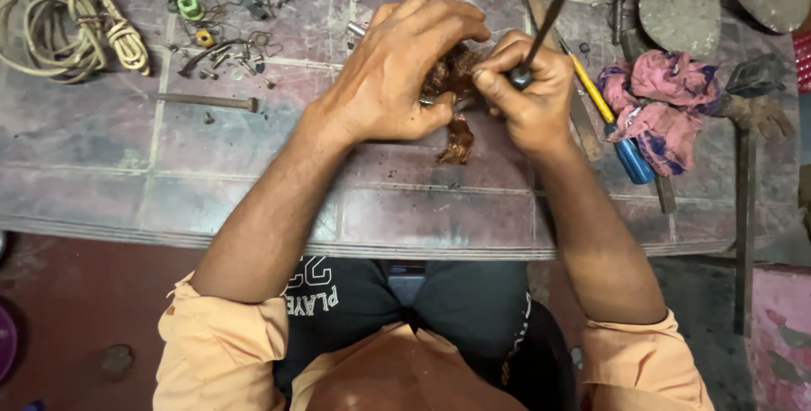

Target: The person is disassembling an electric motor component, removing copper wiring and cleaning parts.

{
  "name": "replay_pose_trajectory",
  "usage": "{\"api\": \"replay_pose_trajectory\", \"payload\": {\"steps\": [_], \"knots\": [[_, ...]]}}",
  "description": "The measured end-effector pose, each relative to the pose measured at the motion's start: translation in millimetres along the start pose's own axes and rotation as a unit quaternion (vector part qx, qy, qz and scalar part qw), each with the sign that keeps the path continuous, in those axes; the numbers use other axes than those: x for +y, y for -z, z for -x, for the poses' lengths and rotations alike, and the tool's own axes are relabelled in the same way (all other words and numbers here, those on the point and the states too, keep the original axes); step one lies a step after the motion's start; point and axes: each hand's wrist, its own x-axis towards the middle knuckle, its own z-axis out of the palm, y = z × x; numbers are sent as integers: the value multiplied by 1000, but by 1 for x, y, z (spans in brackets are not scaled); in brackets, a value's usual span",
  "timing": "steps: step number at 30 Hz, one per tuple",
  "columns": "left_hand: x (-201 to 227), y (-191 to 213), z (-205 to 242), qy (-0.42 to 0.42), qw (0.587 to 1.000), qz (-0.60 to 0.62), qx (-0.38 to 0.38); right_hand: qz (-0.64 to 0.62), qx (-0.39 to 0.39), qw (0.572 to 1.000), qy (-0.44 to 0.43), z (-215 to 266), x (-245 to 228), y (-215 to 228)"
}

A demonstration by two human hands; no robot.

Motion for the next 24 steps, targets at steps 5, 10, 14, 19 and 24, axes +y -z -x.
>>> {"api": "replay_pose_trajectory", "payload": {"steps": [5, 10, 14, 19, 24], "knots": [[-5, -3, 0, 5, 1000, -4, 4, -216, 54, 959, -175, -1, -6, -8], [-9, -4, 5, 4, 1000, -3, -11, -172, 46, 969, -170, -8, -13, -3], [-10, 0, 5, 13, 999, -41, -2, 46, 85, 989, -112, -7, 15, 28], [-11, 16, 6, 43, 998, 30, -33, 410, -4, 901, -140, 2, 30, 39], [-17, 1, 9, 41, 998, -22, -45, 556, 20, 831, 14, -6, 3, 23]]}}
